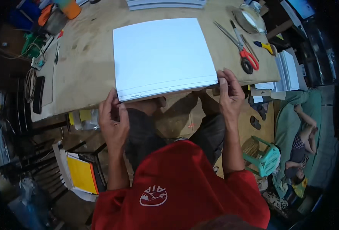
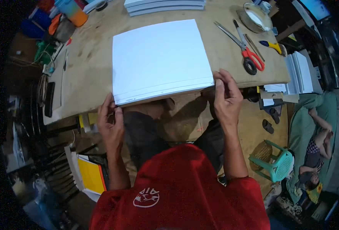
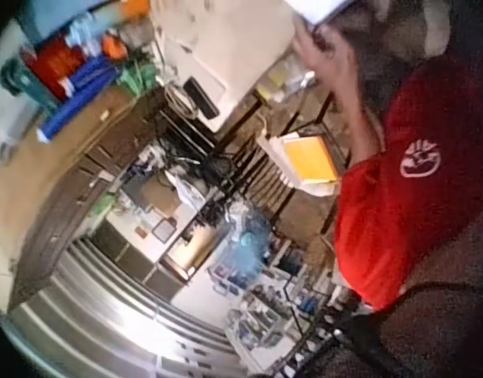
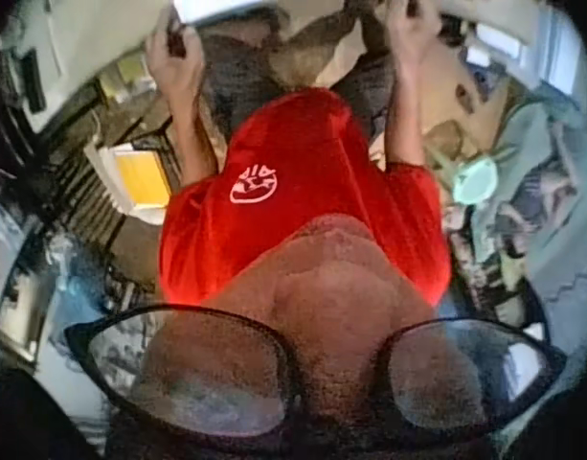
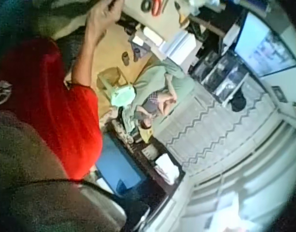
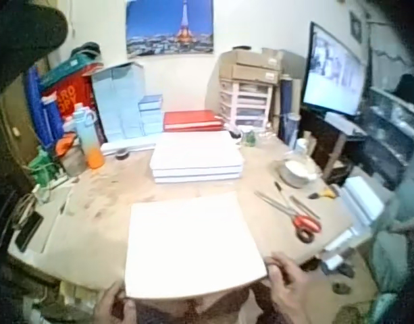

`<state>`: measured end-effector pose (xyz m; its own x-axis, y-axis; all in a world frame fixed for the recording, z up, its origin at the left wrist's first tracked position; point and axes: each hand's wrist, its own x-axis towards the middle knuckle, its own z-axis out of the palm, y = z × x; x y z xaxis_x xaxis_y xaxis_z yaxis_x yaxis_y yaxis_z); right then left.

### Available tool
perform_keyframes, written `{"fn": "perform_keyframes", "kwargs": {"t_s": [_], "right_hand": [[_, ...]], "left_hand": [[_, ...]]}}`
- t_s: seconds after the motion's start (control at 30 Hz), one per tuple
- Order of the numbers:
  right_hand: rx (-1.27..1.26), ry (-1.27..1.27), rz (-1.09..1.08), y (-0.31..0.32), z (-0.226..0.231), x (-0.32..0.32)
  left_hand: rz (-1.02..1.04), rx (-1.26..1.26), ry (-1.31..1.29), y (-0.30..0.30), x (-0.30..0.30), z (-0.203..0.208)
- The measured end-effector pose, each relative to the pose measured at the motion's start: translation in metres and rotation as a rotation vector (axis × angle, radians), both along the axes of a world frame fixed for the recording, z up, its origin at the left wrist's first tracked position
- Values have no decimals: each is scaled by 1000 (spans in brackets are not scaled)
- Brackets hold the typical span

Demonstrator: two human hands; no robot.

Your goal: The person aligns paper sheets on a wooden table, applies a substance to the surface of a sheet with a brush, marks the sheet with a pen, and trims the edge of the paper with scissors.

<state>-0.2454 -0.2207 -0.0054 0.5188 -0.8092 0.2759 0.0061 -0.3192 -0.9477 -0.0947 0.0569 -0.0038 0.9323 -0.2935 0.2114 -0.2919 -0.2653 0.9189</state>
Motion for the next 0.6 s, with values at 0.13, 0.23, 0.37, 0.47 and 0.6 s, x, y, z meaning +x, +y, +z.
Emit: {"fn": "perform_keyframes", "kwargs": {"t_s": [0.13,0.23,0.37,0.47,0.6], "right_hand": [[-56,22,6,-3,-2,-3],[-83,45,14,-4,-3,-3],[-107,68,22,-5,-3,-4],[-87,51,21,-4,-1,-3],[-106,97,-8,0,0,1]], "left_hand": [[-10,98,-45,-3,1,2],[-4,95,-50,-3,1,1],[8,103,-36,-3,0,0],[5,100,-25,-4,0,0],[27,5,8,0,-1,-5]]}}
